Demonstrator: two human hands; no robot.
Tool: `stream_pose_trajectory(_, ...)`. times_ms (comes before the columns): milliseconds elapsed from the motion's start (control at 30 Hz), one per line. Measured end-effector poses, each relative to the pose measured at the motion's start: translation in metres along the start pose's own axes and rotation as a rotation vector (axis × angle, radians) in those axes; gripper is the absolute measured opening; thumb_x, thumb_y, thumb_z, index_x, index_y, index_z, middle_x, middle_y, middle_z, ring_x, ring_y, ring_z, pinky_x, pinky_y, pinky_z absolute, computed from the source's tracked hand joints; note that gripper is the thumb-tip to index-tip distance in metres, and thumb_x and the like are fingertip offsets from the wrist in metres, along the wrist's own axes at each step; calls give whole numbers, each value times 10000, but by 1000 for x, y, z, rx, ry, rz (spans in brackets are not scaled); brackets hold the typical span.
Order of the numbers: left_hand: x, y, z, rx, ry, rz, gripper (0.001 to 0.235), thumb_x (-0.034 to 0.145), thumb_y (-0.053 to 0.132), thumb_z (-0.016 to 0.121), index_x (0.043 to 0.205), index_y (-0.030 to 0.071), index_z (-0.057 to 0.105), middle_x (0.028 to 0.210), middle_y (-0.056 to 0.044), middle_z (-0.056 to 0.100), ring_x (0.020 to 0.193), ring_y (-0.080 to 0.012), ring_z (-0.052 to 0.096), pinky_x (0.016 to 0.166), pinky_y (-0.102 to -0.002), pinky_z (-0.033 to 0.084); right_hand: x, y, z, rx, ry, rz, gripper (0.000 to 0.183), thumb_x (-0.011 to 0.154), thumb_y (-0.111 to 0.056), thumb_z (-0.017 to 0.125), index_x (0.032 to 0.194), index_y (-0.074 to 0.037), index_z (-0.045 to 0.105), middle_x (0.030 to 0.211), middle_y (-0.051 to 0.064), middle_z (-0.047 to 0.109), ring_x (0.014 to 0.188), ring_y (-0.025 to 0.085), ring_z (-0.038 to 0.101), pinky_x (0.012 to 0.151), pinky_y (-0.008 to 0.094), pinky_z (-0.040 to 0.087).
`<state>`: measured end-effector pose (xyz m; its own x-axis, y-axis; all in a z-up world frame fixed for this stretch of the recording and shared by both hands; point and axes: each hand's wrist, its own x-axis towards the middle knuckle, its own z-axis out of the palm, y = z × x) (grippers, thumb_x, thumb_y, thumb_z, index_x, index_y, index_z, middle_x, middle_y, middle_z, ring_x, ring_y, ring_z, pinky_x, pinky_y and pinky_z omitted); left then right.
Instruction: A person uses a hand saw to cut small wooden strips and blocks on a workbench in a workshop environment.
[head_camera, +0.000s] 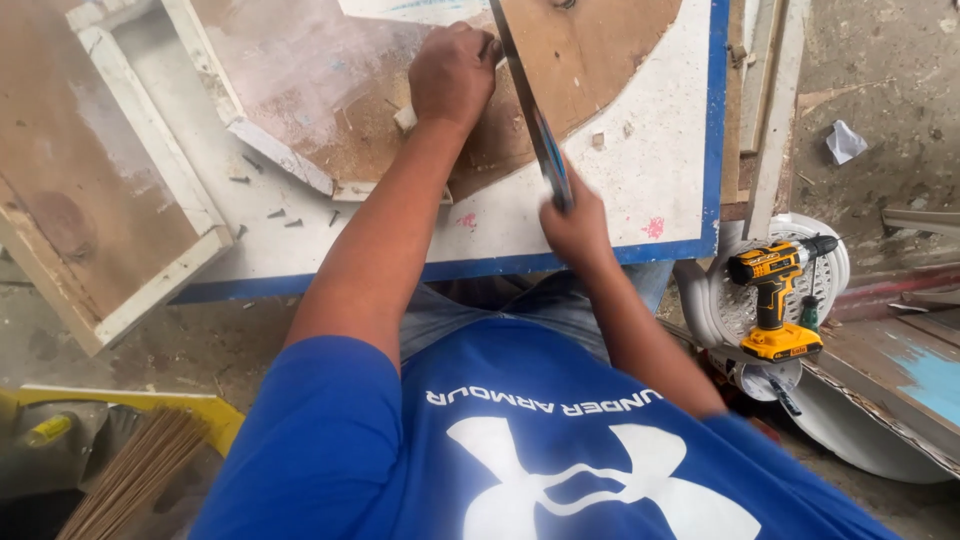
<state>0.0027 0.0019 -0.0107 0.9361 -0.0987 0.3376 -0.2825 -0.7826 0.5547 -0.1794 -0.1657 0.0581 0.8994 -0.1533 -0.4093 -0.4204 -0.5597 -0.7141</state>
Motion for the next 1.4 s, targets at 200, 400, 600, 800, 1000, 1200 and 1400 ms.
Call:
stream_pose_trajectory(200,0,6,-6,24,-3,-19,232,904,321,710,738,167,763,714,-11,655,702,-273,614,434,-436,478,27,-46,-12,265,8,-122,617,825,-99,482,1426,-128,618,662,-53,353,568,83,330,475,279,376)
stream_pose_trajectory(400,2,6,-8,-40,-89,-78,217,950,213,612,792,152,749,667,13,638,700,-187,621,468,-313,543,3,32,-47,-30,329,-391,582,1033,-138,708,1573,-158,489,675,-50,456,567,82,366,554,259,412)
stream_pose_trajectory(600,1,1,-7,-27,-59,57,265,909,336,647,908,91,748,836,-94,709,780,-302,638,527,-459,508,31,91,-60,-620,548,-549,544,940,-458,798,1443,-317,643,781,-13,679,622,260,641,501,423,453)
stream_pose_trajectory(800,-12,-5,-42,319,-296,91,291,877,208,833,821,28,611,1053,-146,652,769,-236,544,611,-308,501,67,134,-107,-528,690,-759,316,911,-242,939,1170,-113,814,1061,96,704,985,276,633,831,412,505)
stream_pose_trajectory(1000,-34,-12,-97,213,-105,146,230,825,-39,778,913,43,583,979,-104,629,679,-163,545,527,-248,487,88,118,-196,-137,525,354,633,1089,-152,653,1600,-55,292,1650,240,110,1541,408,112,1252,537,204)
stream_pose_trajectory(1200,-65,-13,-153,303,134,206,354,806,95,818,1086,113,601,983,-74,580,802,-297,596,539,-405,439,138,173,-220,-290,311,391,622,877,-535,817,1265,-107,587,1176,113,674,1034,299,647,846,483,559)
stream_pose_trajectory(1400,-82,-44,-145,380,132,113,339,784,117,806,1058,119,607,810,-44,618,738,-258,585,593,-383,433,92,110,-204,-45,251,473,340,882,-290,761,1107,-61,649,961,89,702,819,237,717,653,375,638)
